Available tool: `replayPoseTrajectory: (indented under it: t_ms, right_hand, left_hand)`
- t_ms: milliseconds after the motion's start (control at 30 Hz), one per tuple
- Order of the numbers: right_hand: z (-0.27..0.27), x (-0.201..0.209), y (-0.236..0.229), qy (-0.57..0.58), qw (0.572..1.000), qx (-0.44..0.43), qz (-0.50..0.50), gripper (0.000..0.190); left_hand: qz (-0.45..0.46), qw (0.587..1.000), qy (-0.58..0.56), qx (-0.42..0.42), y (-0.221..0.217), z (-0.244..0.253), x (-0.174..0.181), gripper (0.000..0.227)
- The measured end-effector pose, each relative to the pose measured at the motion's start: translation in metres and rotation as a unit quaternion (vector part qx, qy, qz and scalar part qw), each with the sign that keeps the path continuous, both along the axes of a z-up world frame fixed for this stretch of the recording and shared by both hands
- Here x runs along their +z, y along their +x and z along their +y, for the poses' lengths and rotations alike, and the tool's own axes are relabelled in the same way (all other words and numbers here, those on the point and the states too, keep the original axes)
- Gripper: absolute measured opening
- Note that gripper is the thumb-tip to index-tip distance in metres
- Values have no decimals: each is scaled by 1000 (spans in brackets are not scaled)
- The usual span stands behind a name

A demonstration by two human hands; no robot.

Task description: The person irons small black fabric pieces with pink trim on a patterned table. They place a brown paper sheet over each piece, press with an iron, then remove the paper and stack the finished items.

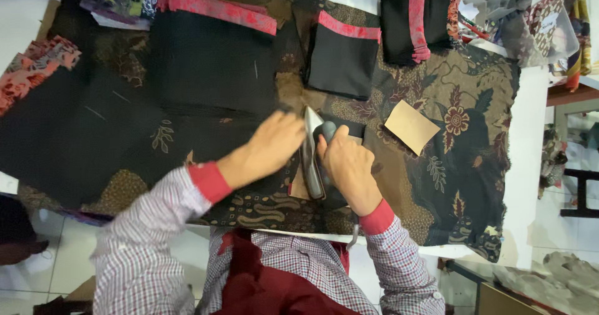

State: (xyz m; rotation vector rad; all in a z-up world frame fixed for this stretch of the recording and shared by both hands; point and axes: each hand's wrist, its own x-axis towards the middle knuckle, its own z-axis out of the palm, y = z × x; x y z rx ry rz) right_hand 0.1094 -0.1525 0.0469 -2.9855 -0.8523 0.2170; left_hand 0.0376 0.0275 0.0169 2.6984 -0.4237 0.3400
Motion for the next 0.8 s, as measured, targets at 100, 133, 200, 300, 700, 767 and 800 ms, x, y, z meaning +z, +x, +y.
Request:
replayPoseTrajectory:
  t_ms: [100,133,200,300,700,767,800]
  right_hand:
    - [-5,4,-1,21,1000,14,-9,42]
    - [-8,7,-1,17,1000,23,-10,43]
    - [-19,12,1,8,999,40,-10,43]
    - [-47,30,15,-27,997,39,61,47]
    - [-248,28,111,511,831,-195,-100,20]
    - [-248,2,123,577,780,-217,-109,21]
    - [-254,-1,123,586,769,-241,-81,24]
  left_hand:
    - [40,998,-41,-5,-30,-13,-6,14]
    - [33,998,-60,-3,-36,-16,-7,15]
    - [35,997,-63,14,-44,-23,-9,24]
    - [34,998,-34,33,-48,-37,-7,28]
    - [-8,993,21,114,-43,-89,-24,20]
    - [-12,991,21,134,-38,-100,-28,21]
    - [-9,990,23,142,-36,-106,-30,18]
